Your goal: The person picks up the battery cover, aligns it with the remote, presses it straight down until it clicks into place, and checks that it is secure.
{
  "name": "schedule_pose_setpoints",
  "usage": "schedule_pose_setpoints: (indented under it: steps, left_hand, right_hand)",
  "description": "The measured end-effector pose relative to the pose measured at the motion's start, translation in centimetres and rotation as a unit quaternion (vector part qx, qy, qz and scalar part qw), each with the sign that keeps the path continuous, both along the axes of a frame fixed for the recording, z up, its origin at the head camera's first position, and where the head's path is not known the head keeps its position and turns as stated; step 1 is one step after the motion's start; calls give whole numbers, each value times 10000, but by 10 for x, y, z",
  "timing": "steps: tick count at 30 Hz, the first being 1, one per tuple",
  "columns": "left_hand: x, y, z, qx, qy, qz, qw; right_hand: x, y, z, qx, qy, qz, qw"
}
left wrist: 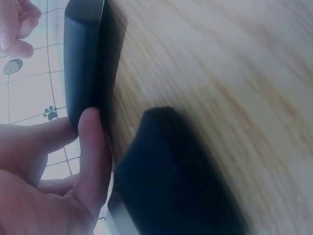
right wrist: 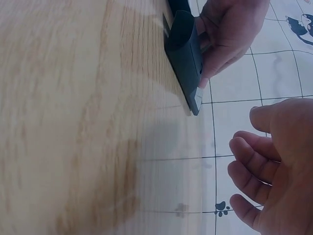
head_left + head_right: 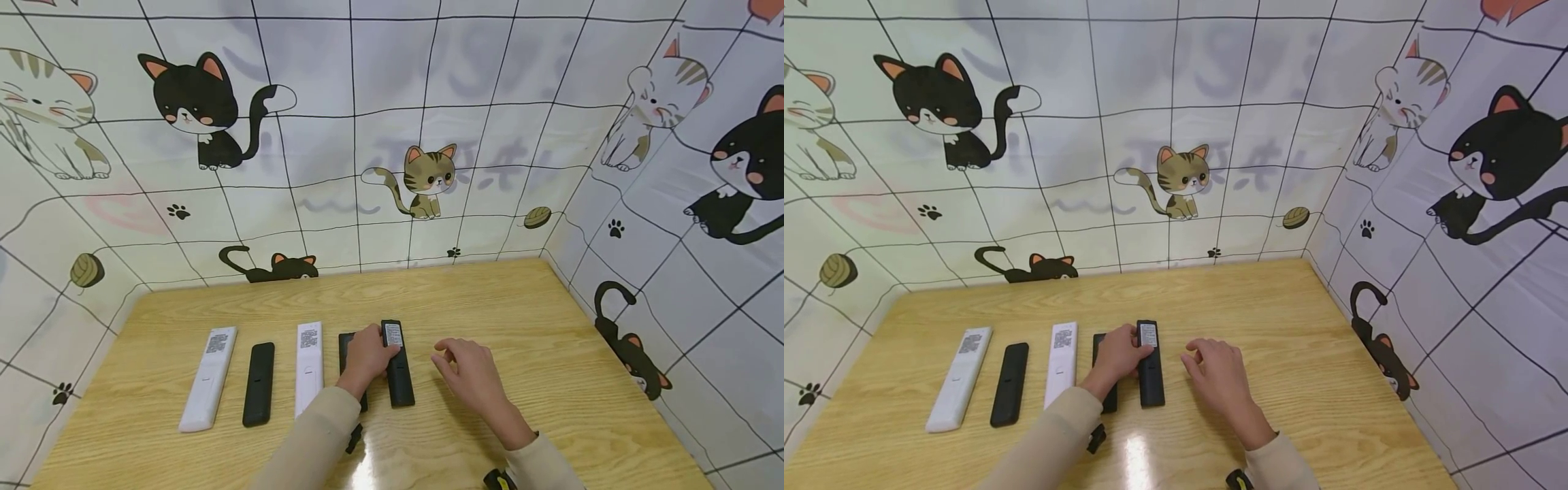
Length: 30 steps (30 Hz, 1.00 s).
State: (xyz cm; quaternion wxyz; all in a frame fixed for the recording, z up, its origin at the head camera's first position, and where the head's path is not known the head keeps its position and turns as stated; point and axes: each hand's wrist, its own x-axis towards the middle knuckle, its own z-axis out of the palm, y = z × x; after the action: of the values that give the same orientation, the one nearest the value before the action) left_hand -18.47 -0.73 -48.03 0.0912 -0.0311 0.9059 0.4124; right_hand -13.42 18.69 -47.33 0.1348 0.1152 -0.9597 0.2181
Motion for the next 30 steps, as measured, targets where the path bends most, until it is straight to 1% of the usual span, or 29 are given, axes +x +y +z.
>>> schedule_pose_setpoints:
  steps: [4, 9, 14, 17, 21, 24, 27, 30]
  left_hand:
    - [-1, 2, -2, -228, 42, 40, 9997]
    - [-3, 3, -2, -594, 150, 32, 9981]
    - [-3, 3, -1, -1056, 328, 68, 9938]
    - [-2, 3, -2, -1262, 409, 105, 9911]
    - [0, 3, -2, -1260, 448, 116, 9909]
    - [0, 1, 0, -1216, 615, 41, 9907]
    - [0, -5, 5, -1085, 887, -97, 9901]
    - [2, -16, 16, -959, 1147, -243, 9885]
  right_hand:
    - [-1, 1, -3, 25, 12, -16, 10000]
    - [-2, 2, -5, 51, -50, -9, 10000]
    - [-3, 2, -7, 85, -179, -21, 9998]
    - [-3, 1, -7, 92, -224, -21, 9997]
    - [-4, 2, -6, 100, -307, -20, 9995]
    - [-5, 3, -6, 113, -369, -22, 9993]
    - [-6, 8, -5, 153, -382, -14, 9992]
    - [-8, 16, -2, 257, -298, -4, 9992]
